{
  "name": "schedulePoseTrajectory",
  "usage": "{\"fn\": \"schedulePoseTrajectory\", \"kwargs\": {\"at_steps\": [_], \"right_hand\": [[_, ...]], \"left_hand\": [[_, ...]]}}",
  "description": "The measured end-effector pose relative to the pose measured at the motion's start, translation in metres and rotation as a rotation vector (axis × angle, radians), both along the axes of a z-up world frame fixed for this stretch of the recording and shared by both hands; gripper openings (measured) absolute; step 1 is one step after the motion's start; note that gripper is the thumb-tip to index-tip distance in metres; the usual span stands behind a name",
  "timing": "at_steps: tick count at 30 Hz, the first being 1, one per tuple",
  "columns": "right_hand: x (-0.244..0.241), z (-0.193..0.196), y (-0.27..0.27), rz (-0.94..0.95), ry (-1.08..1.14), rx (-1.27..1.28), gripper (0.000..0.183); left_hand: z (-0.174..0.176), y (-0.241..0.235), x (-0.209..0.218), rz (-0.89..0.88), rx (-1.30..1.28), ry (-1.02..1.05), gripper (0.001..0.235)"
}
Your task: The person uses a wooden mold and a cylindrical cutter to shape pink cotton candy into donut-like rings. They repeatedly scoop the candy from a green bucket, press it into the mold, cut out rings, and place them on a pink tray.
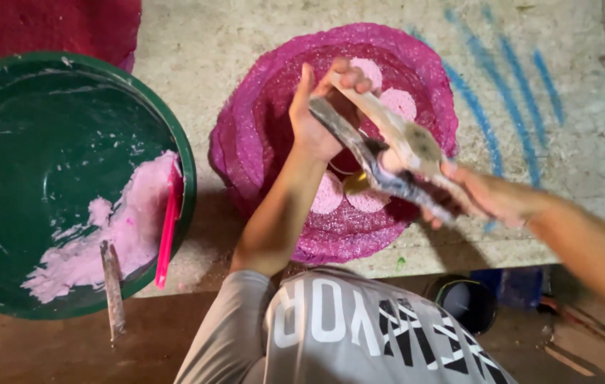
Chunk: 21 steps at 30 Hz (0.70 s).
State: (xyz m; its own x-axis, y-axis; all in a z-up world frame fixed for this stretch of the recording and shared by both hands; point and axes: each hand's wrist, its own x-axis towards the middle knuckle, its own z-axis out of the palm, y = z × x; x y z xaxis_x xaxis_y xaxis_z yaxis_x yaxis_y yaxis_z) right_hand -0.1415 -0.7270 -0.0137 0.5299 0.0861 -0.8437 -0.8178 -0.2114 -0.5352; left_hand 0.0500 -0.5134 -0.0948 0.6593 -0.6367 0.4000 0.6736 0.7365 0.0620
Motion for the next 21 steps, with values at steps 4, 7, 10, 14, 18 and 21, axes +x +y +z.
{"fn": "schedulePoseTrajectory", "kwargs": {"at_steps": [4,7,10,14,18,21], "right_hand": [[0.033,0.015,0.002,0.221,-0.184,-0.191,0.087],[0.049,0.011,0.018,0.279,-0.245,-0.311,0.088],[0.054,0.006,0.037,0.326,-0.257,-0.367,0.087],[0.052,0.016,0.044,0.308,-0.177,-0.368,0.088],[0.052,0.035,0.040,0.294,-0.122,-0.514,0.077],[0.054,0.039,0.042,0.305,-0.229,-0.598,0.077]], "left_hand": [[-0.017,-0.001,0.023,0.118,-0.065,0.095,0.042],[-0.024,0.010,0.038,0.116,-0.142,0.094,0.042],[-0.032,0.022,0.040,0.128,-0.133,0.092,0.040],[-0.044,0.016,0.031,0.157,-0.136,0.120,0.036],[-0.053,-0.007,0.023,0.168,-0.077,0.252,0.029],[-0.053,-0.017,0.031,0.167,-0.085,0.225,0.027]]}}
